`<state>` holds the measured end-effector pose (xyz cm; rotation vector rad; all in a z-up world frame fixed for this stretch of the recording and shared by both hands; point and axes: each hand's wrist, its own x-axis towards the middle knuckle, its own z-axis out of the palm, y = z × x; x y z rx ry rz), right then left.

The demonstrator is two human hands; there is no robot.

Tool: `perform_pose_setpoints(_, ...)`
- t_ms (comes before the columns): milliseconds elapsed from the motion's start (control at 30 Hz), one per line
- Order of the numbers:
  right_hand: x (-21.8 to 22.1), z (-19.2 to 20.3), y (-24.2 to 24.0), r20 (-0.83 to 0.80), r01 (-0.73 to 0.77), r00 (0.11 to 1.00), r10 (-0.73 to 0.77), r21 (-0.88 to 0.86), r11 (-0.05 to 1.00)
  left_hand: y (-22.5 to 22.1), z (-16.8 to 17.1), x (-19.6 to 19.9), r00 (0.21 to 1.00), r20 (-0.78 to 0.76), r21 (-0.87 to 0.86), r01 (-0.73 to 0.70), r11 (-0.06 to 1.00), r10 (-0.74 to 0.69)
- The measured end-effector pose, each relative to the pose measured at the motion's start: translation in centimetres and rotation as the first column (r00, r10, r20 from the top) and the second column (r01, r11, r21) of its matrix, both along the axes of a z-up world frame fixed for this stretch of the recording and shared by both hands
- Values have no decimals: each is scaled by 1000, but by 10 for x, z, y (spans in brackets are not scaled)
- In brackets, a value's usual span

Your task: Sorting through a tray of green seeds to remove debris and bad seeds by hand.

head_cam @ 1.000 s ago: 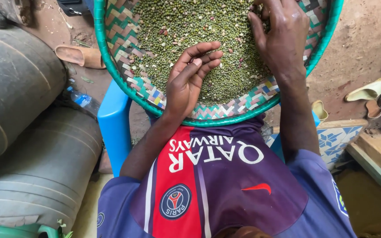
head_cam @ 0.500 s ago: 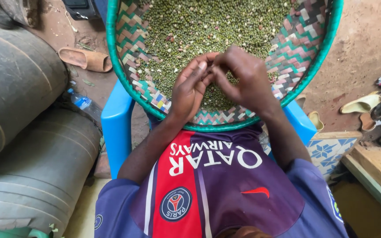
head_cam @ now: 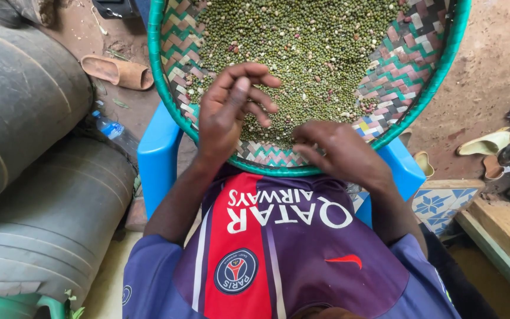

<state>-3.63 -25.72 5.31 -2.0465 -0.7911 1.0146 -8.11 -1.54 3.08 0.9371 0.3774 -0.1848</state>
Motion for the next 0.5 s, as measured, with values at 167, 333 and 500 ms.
perform_pose_setpoints(167,-8,-11,20,-155,-84,984,88,30,996,27,12,14,996,-28,119,-85,989,89)
perform_pose_setpoints(333,25,-17,38,-25,-88,996,90,91,992,35,18,20,1000,0,203,15,979,-16)
perform_pose_setpoints(500,55,-4,29,159,-64,986,54,59,996,41,9,16,999,1,204,48,978,-49)
